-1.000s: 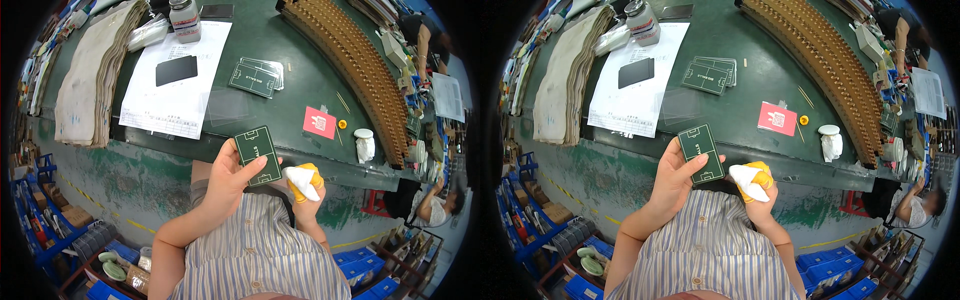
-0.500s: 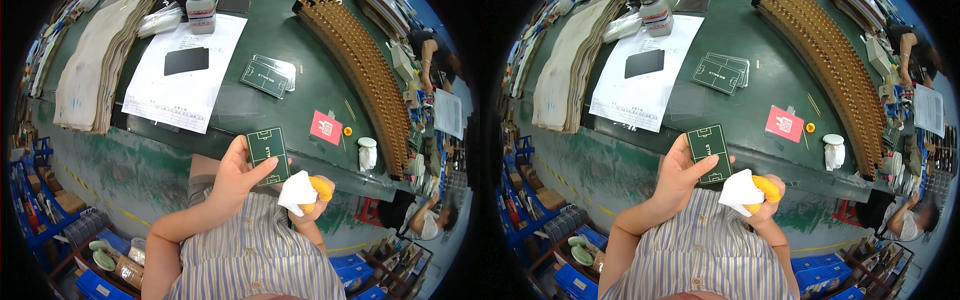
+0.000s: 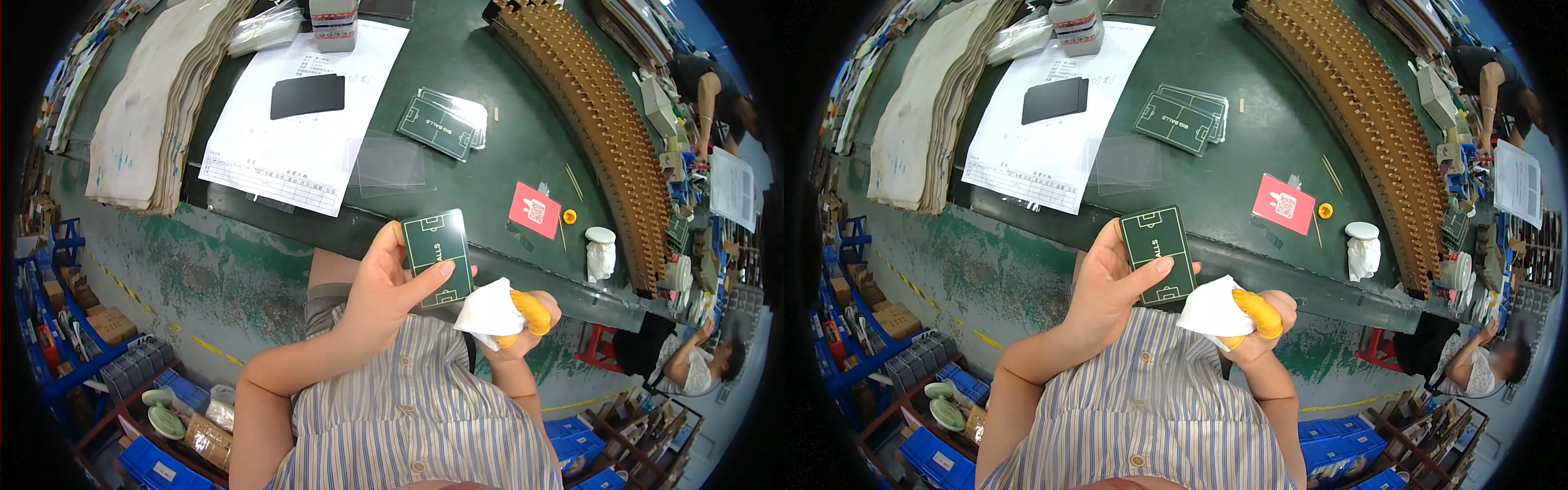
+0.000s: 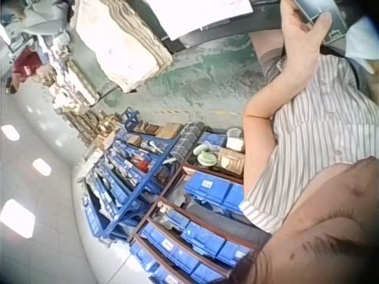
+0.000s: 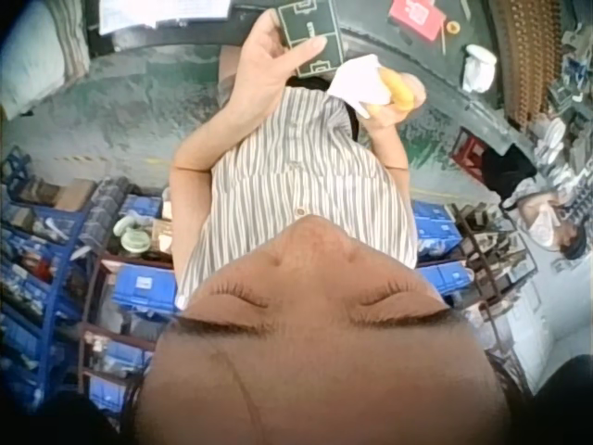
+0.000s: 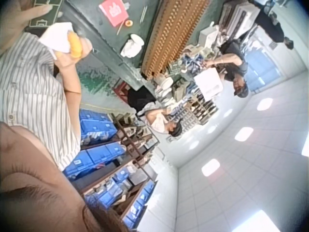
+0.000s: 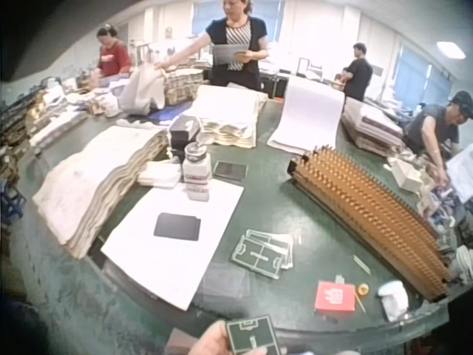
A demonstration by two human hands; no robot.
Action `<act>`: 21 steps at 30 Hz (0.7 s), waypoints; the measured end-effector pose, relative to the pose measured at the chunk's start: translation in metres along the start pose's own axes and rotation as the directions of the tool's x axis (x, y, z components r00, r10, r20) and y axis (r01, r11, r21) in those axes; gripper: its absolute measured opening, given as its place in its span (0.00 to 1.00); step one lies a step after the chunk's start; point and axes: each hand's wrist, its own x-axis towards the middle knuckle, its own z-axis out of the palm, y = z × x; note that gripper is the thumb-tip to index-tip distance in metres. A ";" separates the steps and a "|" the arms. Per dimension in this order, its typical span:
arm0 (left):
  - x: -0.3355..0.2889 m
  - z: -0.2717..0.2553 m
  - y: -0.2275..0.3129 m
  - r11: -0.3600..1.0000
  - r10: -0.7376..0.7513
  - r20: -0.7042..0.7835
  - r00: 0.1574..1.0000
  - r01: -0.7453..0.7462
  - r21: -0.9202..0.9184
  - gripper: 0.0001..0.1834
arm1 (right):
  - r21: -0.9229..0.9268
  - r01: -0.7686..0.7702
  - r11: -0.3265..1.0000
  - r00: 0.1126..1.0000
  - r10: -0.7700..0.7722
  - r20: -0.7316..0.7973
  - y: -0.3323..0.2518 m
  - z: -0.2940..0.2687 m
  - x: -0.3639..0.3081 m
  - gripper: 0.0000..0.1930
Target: The person wipes a small rectangular card with a white cloth, flipping it over to clean both sides. The person then places the card down and picks up another card to repeat the wiping process.
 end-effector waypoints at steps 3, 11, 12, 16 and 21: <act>0.000 -0.001 0.000 1.000 -0.009 -0.001 1.000 0.009 0.001 0.18 | -0.030 -0.060 0.998 0.998 0.059 -0.030 -0.002 -0.001 0.001 0.27; 0.001 -0.001 0.001 1.000 0.002 -0.005 1.000 -0.002 0.013 0.19 | -0.061 -0.156 0.986 0.988 0.155 -0.026 -0.001 -0.005 -0.004 0.24; 0.002 -0.001 0.002 1.000 -0.005 -0.003 1.000 0.005 0.024 0.19 | -0.083 -0.148 0.986 0.989 0.145 -0.032 0.000 -0.005 -0.004 0.24; 0.001 -0.003 0.004 0.999 -0.015 -0.002 1.000 0.015 0.046 0.19 | -0.065 -0.178 0.982 0.981 0.171 -0.093 0.011 0.008 -0.004 0.22; 0.005 -0.009 0.003 0.992 -0.029 -0.003 1.000 0.029 0.126 0.20 | -0.068 -0.217 0.974 0.961 0.226 0.161 0.019 0.016 0.025 0.18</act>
